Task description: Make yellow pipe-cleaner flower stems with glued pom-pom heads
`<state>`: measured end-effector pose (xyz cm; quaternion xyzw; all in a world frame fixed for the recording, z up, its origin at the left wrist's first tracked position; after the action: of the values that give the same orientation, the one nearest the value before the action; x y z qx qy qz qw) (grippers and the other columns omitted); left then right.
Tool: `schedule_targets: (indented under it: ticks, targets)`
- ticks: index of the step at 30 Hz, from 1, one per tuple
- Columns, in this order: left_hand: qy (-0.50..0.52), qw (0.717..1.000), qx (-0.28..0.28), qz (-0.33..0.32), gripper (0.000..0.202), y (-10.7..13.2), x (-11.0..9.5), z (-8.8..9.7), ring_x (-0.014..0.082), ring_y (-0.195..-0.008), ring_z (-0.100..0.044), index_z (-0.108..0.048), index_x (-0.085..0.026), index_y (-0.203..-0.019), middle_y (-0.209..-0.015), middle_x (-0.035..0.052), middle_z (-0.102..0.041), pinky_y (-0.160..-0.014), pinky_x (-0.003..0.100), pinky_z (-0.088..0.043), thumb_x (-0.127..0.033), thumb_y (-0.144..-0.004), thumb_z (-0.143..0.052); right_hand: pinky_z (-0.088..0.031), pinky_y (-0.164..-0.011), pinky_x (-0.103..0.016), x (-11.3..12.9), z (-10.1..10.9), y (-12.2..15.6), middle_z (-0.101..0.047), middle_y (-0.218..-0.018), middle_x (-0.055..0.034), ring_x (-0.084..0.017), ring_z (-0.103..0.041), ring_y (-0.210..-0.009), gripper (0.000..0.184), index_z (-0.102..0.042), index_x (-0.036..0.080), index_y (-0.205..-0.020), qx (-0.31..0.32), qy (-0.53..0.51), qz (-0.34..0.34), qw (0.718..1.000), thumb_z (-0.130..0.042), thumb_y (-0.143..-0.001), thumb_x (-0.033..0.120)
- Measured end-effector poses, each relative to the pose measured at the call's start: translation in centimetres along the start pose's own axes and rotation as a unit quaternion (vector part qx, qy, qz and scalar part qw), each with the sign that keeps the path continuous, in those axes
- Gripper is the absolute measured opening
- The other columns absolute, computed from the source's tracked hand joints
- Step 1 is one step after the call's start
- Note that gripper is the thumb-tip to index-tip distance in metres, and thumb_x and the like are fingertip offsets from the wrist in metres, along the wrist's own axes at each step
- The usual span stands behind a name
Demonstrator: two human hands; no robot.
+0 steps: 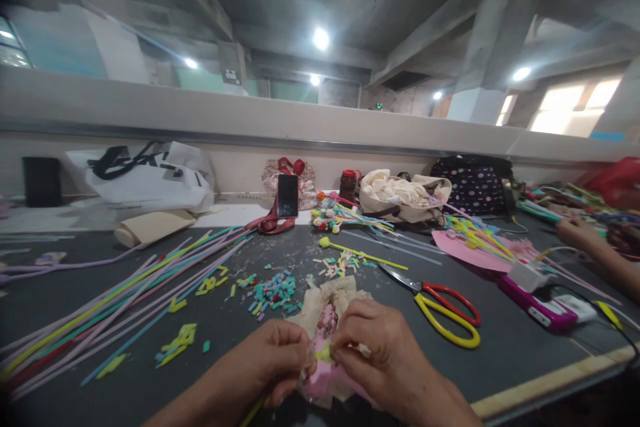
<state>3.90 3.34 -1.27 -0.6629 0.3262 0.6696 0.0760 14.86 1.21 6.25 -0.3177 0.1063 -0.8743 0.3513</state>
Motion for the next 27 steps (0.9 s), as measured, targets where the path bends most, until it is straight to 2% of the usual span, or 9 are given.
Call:
schedule_targets:
  ticks: [13, 18, 23, 27]
  targets:
    - [0.008, 1.0, 0.011, -0.001, 0.014, 0.2, -0.2, -0.2, 0.0035, -0.028, -0.025, -0.053, -0.015, -0.05, -0.03, -0.0073, -0.039, -0.035, 0.019, -0.013, -0.024, -0.06, -0.052, -0.036, -0.057, -0.022, 0.3, -0.5, -0.1, -0.058, -0.065, -0.0019, -0.012, -0.052, -0.062, 0.014, -0.056, 0.017, -0.066, -0.011, 0.071, 0.015, 0.997, -0.05, -0.076, 0.008]
    - [0.014, 1.0, 0.004, -0.012, 0.018, 0.0, -0.3, -0.1, 0.0034, -0.027, -0.025, -0.051, -0.015, -0.049, -0.03, -0.0066, -0.04, -0.034, 0.019, -0.013, -0.028, -0.061, -0.054, -0.036, -0.056, -0.023, 0.2, -0.4, 0.1, -0.057, -0.064, -0.0022, -0.013, -0.052, -0.062, 0.014, -0.056, 0.016, -0.066, -0.036, 0.071, 0.021, 0.997, -0.05, -0.076, 0.009]
    - [0.054, 0.998, -0.007, -0.032, 0.02, -0.1, -0.7, 0.4, 0.0031, -0.028, -0.026, -0.053, -0.014, -0.052, -0.031, -0.0067, -0.041, -0.035, 0.019, -0.013, -0.03, -0.063, -0.056, -0.041, -0.059, -0.022, 0.3, 0.5, 0.2, -0.062, -0.074, -0.0054, -0.013, -0.056, -0.067, 0.015, -0.064, 0.016, -0.083, -0.039, 0.031, 0.036, 0.998, -0.049, -0.082, 0.013]
    - [0.093, 0.994, 0.001, -0.061, 0.025, -0.1, -1.1, 0.5, 0.0024, -0.03, -0.026, -0.053, -0.014, -0.056, -0.033, -0.0071, -0.041, -0.037, 0.018, -0.013, -0.036, -0.065, -0.059, -0.042, -0.061, -0.021, -0.3, 1.9, 0.3, -0.062, -0.077, -0.0041, -0.013, -0.058, -0.07, 0.017, -0.063, 0.018, -0.092, -0.073, -0.028, 0.003, 0.997, -0.049, -0.083, 0.013]
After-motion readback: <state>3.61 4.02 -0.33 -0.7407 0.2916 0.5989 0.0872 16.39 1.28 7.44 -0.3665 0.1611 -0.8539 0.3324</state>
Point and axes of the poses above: each hand's wrist, its own y-axis away from the middle knuckle, its own z-axis out of the back of the hand, x = y × z, the point moved 7 cm from there along -y, towards the middle knuckle
